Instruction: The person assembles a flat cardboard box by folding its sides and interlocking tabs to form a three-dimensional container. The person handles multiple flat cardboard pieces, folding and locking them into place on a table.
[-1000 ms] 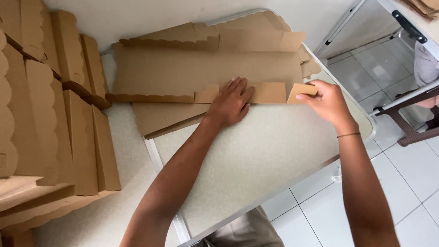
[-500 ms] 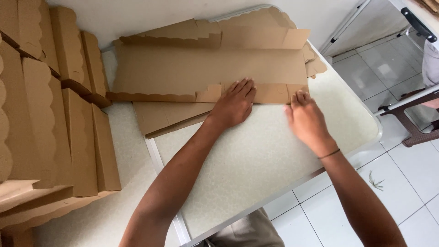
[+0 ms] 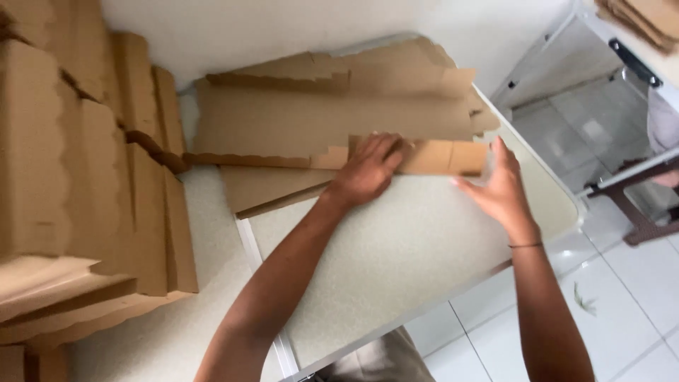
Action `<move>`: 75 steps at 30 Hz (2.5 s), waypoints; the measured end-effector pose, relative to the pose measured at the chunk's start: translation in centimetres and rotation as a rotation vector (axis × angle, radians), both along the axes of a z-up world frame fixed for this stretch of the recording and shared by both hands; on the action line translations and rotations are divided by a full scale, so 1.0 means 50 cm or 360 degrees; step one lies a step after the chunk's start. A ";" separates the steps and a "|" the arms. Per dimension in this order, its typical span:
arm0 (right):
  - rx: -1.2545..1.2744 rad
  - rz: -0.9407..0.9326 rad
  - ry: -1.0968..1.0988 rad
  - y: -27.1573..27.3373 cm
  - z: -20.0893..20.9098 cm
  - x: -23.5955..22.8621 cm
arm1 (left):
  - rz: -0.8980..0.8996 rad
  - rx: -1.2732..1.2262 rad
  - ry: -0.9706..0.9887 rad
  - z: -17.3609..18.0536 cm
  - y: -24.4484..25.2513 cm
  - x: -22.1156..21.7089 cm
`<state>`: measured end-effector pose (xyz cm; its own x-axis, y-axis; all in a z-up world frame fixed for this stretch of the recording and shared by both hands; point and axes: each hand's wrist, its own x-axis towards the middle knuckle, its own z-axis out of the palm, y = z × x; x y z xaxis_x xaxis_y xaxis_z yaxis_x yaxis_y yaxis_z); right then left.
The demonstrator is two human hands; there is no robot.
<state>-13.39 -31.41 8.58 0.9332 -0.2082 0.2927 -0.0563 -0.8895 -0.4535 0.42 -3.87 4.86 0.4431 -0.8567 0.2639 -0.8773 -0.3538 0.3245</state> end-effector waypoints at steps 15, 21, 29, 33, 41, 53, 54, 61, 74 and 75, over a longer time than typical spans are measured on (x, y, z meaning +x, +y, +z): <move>-0.0016 0.0878 -0.0792 0.084 0.100 -0.209 | -0.0140 0.0109 -0.0443 0.160 0.045 -0.126; -0.0040 0.1569 -0.0425 0.266 0.234 -0.366 | -0.0599 -0.0328 -0.0312 0.248 0.211 -0.253; -0.1431 0.1049 -0.0249 0.263 0.097 -0.387 | -0.0046 -0.0289 -0.0391 0.127 0.420 -0.270; -0.1364 0.1016 -0.0021 0.275 0.007 -0.370 | 0.0326 0.0394 -0.0004 0.021 0.505 -0.300; -0.1203 0.0995 -0.0046 0.268 0.013 -0.369 | 0.0154 0.0240 -0.0273 0.037 0.411 -0.496; -0.0813 0.1150 0.0018 0.248 0.000 -0.328 | 0.0205 0.0063 -0.0559 0.046 0.440 -0.496; -0.0691 0.1194 0.0020 0.243 0.001 -0.321 | 0.0212 0.0009 -0.0694 0.072 0.438 -0.495; -0.0292 0.1204 0.0541 0.259 0.102 -0.229 | 0.0117 -0.0082 0.0227 0.090 0.427 -0.384; -0.0369 0.0572 0.1413 0.274 0.124 -0.109 | 0.0757 0.0536 -0.1291 0.121 0.343 -0.377; -0.0407 0.0479 0.1490 0.282 0.125 -0.106 | 0.0788 0.0502 -0.1674 0.146 0.331 -0.398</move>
<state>-18.69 -17.30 14.83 0.8138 0.0399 -0.5798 -0.0486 -0.9895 -0.1363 -19.47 12.68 12.15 0.4360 -0.7464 0.5028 -0.4072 -0.6618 -0.6294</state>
